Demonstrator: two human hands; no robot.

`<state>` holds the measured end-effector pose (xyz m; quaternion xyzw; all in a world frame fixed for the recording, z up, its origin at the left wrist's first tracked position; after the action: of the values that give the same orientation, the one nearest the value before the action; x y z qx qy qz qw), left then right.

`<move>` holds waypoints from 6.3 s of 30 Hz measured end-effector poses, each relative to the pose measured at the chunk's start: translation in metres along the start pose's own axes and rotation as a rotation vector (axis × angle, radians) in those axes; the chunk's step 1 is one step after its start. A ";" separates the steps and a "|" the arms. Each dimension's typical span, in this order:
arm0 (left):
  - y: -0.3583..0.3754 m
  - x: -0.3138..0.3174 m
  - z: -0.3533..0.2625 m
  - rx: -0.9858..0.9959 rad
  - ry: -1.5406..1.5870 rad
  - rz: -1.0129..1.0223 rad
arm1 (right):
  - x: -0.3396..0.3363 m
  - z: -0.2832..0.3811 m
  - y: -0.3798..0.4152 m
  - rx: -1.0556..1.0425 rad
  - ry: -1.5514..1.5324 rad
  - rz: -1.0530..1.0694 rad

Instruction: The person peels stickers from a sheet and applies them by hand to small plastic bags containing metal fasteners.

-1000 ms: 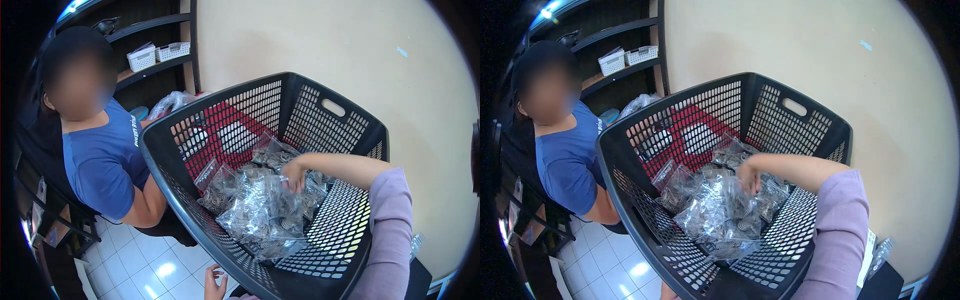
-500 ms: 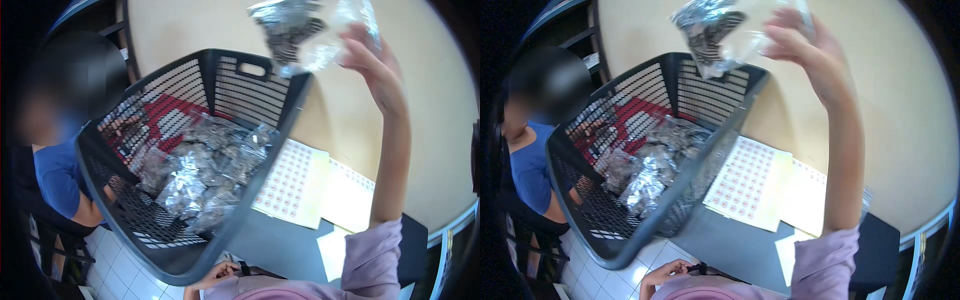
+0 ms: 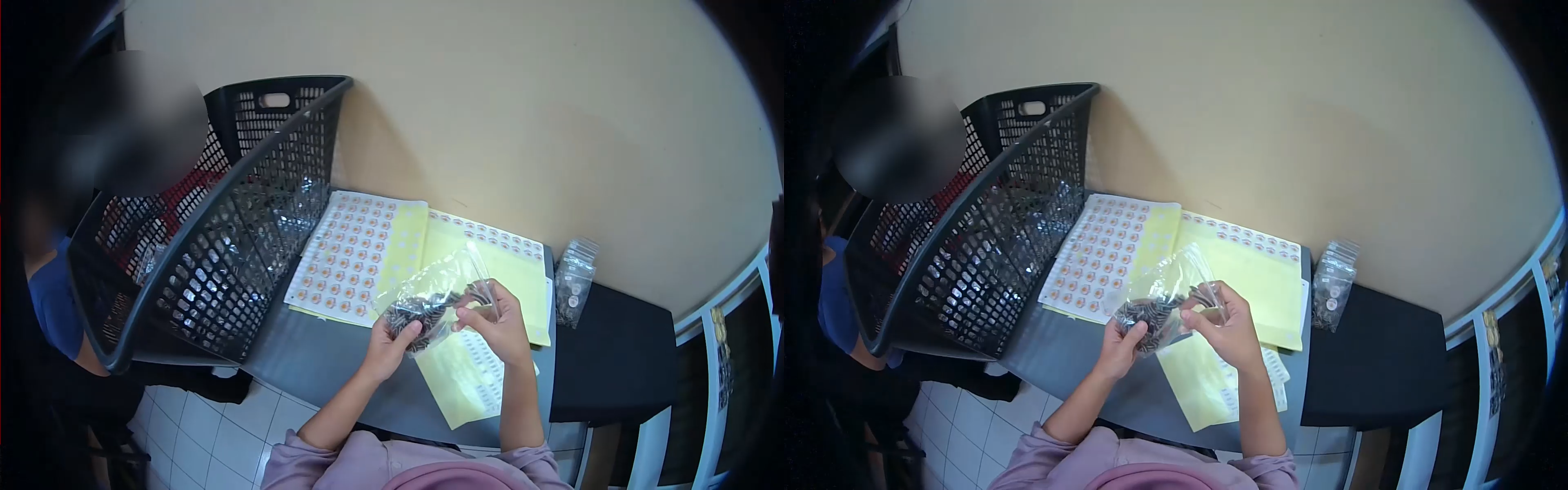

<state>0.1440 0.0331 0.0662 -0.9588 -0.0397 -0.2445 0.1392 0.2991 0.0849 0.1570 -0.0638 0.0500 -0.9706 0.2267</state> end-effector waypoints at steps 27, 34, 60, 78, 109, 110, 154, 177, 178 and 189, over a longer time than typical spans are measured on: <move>-0.030 0.005 -0.005 -0.017 0.174 -0.049 | 0.018 -0.009 -0.030 -0.184 0.064 -0.137; -0.036 -0.012 -0.023 0.038 0.066 0.231 | 0.014 -0.007 -0.028 -0.120 -0.043 -0.143; -0.083 0.032 -0.069 0.197 -0.301 0.226 | 0.020 -0.011 -0.028 -0.379 0.092 -0.314; -0.086 0.025 -0.063 0.515 -0.392 0.258 | 0.023 -0.008 -0.029 -0.572 0.325 -0.323; -0.085 0.019 -0.071 0.518 -0.512 0.257 | 0.022 -0.008 -0.029 -0.544 0.331 -0.337; -0.085 0.018 -0.072 0.495 -0.516 0.243 | 0.021 -0.008 -0.029 -0.526 0.325 -0.339; -0.082 -0.024 -0.121 0.329 -0.690 0.373 | -0.011 -0.007 -0.041 -0.594 0.619 -0.014; -0.086 -0.081 -0.140 0.453 -0.545 -0.202 | -0.117 -0.153 -0.190 -0.067 0.940 -0.338; -0.087 -0.081 -0.139 0.449 -0.544 -0.208 | -0.117 -0.154 -0.190 -0.067 0.942 -0.333; -0.097 -0.079 -0.127 0.395 -0.554 -0.185 | -0.115 -0.161 -0.193 -0.114 1.043 -0.387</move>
<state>0.0025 0.0893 0.1597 -0.9357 -0.2090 0.0257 0.2831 0.2941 0.3193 0.0105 0.4049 0.1953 -0.8931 -0.0141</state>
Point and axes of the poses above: each hand's wrist, its own y-axis away from the middle knuckle, its own x-axis out of the palm, z = x × y, the point moved 1 cm from there along -y, towards the middle knuckle, and after that the axes turned 3 degrees about x, right-handed, at the moved point
